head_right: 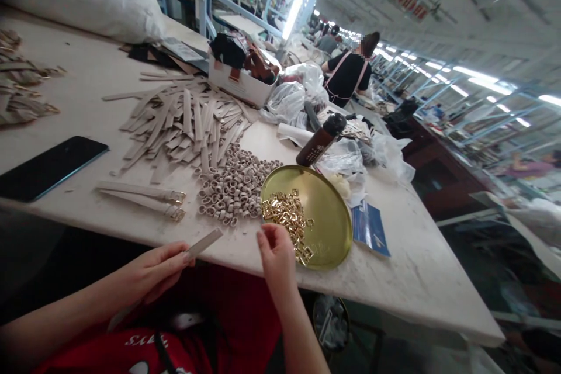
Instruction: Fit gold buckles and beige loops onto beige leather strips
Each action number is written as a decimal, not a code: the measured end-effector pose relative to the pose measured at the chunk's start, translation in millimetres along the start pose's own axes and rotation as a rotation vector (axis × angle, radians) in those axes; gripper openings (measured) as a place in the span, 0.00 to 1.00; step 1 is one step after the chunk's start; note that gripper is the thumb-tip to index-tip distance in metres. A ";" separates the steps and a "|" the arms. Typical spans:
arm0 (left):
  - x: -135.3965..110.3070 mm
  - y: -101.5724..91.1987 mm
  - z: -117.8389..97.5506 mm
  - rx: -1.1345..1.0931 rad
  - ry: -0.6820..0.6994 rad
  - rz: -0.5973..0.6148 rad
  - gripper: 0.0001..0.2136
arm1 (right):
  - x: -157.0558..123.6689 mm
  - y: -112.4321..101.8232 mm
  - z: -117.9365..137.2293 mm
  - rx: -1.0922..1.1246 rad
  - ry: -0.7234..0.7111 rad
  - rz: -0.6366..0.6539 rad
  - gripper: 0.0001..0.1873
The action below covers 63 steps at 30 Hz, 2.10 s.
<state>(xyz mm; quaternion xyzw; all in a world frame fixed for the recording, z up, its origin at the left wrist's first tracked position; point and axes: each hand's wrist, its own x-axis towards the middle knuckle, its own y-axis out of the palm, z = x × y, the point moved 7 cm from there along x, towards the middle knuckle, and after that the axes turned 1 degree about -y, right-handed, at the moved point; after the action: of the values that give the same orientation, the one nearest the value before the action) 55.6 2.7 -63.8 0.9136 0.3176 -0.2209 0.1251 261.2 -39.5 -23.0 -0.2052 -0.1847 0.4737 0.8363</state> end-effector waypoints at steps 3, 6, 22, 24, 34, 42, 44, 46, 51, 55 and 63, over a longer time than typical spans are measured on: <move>6.4 5.3 -1.8 -0.012 -0.011 -0.011 0.15 | 35.7 -26.3 -6.8 -0.588 -0.163 -0.020 0.07; 12.3 12.9 -4.1 0.005 -0.011 0.004 0.14 | 57.0 -13.9 -18.2 -1.015 -0.204 0.145 0.08; 0.2 7.9 -35.3 0.065 0.223 -0.082 0.12 | 15.4 -5.3 2.4 0.447 0.156 0.237 0.11; -3.7 5.9 -49.2 0.082 0.298 -0.121 0.13 | -10.0 24.1 14.1 0.792 0.337 0.333 0.12; -25.9 -9.6 -36.2 0.120 0.215 -0.181 0.11 | -64.2 91.8 41.2 0.910 0.488 0.562 0.13; -27.2 -8.3 -25.8 -0.014 0.327 -0.368 0.12 | -70.7 105.9 44.5 1.078 0.418 0.261 0.11; -27.9 -5.0 -22.9 0.001 0.331 -0.367 0.13 | -69.9 106.5 40.7 1.090 0.405 0.147 0.10; -27.9 -3.0 -19.1 0.036 0.304 -0.321 0.14 | -66.3 102.3 34.7 1.048 0.384 0.070 0.11; -28.2 -10.7 -14.8 0.187 0.222 -0.175 0.16 | -54.5 89.3 22.0 0.941 0.368 0.151 0.17; -28.6 -12.6 -17.2 0.318 0.188 -0.022 0.15 | -56.8 95.6 20.0 0.872 0.407 0.394 0.20; -22.2 -8.5 -15.4 0.221 0.136 -0.103 0.05 | -63.6 115.0 16.6 0.759 0.371 0.407 0.22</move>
<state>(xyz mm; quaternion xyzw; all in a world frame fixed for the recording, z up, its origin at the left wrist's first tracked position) 39.7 3.3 -40.4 0.9171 0.3455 -0.1984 -0.0098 139.8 -38.3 -75.8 0.0020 0.1982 0.6173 0.7613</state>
